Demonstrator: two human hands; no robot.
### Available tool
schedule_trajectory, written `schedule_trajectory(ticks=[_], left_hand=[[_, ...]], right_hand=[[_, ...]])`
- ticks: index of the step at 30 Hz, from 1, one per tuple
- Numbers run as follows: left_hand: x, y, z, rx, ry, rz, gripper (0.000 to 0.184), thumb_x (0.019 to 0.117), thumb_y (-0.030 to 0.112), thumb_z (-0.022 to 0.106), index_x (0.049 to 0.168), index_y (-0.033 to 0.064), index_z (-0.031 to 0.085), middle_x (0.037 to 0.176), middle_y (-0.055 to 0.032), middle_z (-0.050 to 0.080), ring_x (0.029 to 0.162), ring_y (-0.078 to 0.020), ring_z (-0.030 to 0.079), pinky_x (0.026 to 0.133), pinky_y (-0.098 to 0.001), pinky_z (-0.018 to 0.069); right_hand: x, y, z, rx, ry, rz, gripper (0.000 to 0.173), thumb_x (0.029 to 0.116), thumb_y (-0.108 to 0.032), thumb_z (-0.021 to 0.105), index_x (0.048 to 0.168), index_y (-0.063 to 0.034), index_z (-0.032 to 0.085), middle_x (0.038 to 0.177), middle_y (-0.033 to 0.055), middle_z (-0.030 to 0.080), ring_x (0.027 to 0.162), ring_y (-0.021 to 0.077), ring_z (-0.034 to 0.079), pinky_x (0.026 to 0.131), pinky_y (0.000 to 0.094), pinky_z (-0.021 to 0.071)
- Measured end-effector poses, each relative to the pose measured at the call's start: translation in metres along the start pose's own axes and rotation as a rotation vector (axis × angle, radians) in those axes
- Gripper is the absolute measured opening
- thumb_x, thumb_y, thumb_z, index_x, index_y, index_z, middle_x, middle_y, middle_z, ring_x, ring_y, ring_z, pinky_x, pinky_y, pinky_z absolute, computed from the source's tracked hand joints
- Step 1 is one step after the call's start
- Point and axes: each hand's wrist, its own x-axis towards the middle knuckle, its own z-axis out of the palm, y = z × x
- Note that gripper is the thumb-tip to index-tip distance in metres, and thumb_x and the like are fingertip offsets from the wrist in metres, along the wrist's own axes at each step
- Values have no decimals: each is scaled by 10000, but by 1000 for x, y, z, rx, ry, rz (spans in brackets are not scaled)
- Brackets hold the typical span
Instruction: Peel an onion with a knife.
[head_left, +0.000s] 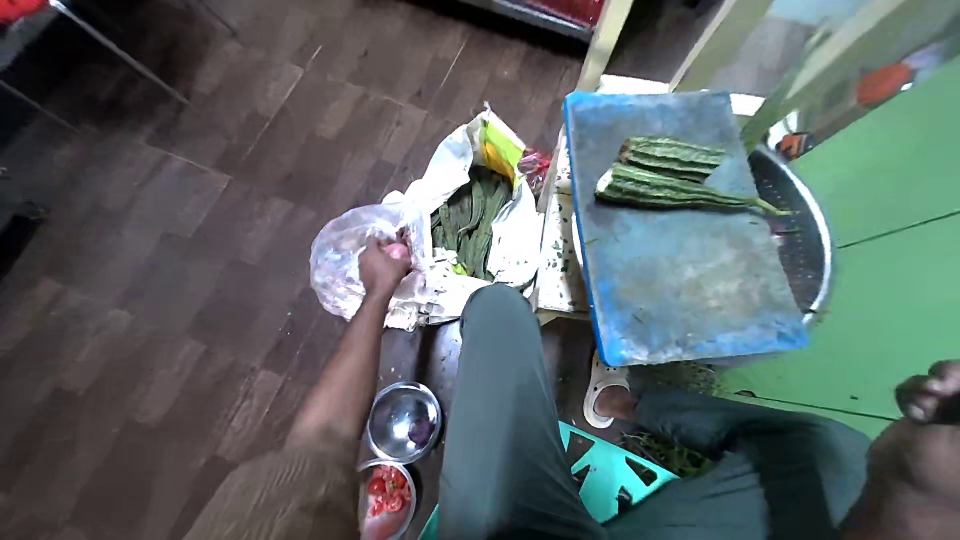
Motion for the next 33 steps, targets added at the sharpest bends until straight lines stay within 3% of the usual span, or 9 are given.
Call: schedule_trajectory(ticks=[4,9,14,18,21,23,26,29,33], left_hand=[[-79,59,-56,-258,68,219,782,664,349,964,1272,48,576,1165,-202,678,1036,-374,684,915,-617,549],[-181,182,-84,-531,-199,689,716,632,141,980,1231,66,596,1203,-119,656,1015,-258,703,863,-488,631],[-261,302,-49,-200,-428,1012,877,655,230,980,1390,115,515,1196,-79,704,1032,-240,712,886,-488,619],[-295,362,6,78,-428,1123,593,713,168,915,1197,54,591,974,-117,709,897,-284,709,836,-550,597],[-303,386,31,90,-470,1245,284,846,233,834,1094,142,729,994,-47,738,915,-191,719,866,-474,609],[-299,387,39,56,-506,1255,433,762,156,883,1175,169,755,1211,-90,693,1123,-238,664,992,-495,555],[-286,370,46,-109,-535,1147,658,736,157,921,1347,180,678,1338,-101,626,1199,-220,634,1014,-451,565],[-289,356,47,-260,-533,1057,725,732,143,929,1393,145,631,1336,-73,648,1103,-170,697,979,-392,603],[-300,352,53,-396,-509,1023,628,701,101,940,1274,123,685,1250,-47,702,1013,-163,734,909,-380,644]], right_hand=[[-2,-2,-3,-40,-111,60,411,1113,-471,343,1403,-218,486,780,-76,606,564,66,567,494,242,510],[-4,7,8,41,-201,160,410,1122,-321,384,1465,-130,499,794,45,641,549,137,551,468,295,488],[-29,15,13,-125,-186,193,439,1095,-251,480,1524,-160,463,846,67,675,651,186,618,586,377,549],[-44,9,14,-418,-186,232,458,1079,-304,496,1535,-308,464,955,82,717,772,237,702,706,526,605],[-50,3,17,-539,-167,203,474,1077,-321,485,1548,-368,453,996,97,739,789,278,715,695,569,592],[-54,-1,22,-588,-185,200,496,1085,-316,458,1576,-373,415,1050,106,742,830,304,723,703,587,589],[-60,-12,32,-595,-226,194,506,1095,-261,448,1597,-306,408,1107,145,729,852,327,722,700,567,591],[-57,-9,52,-654,-193,180,504,1071,-263,459,1569,-345,457,1035,88,731,792,269,713,665,514,594],[-65,-31,69,-700,-245,166,552,1061,-195,486,1602,-274,407,1027,129,692,679,292,672,523,487,547]])
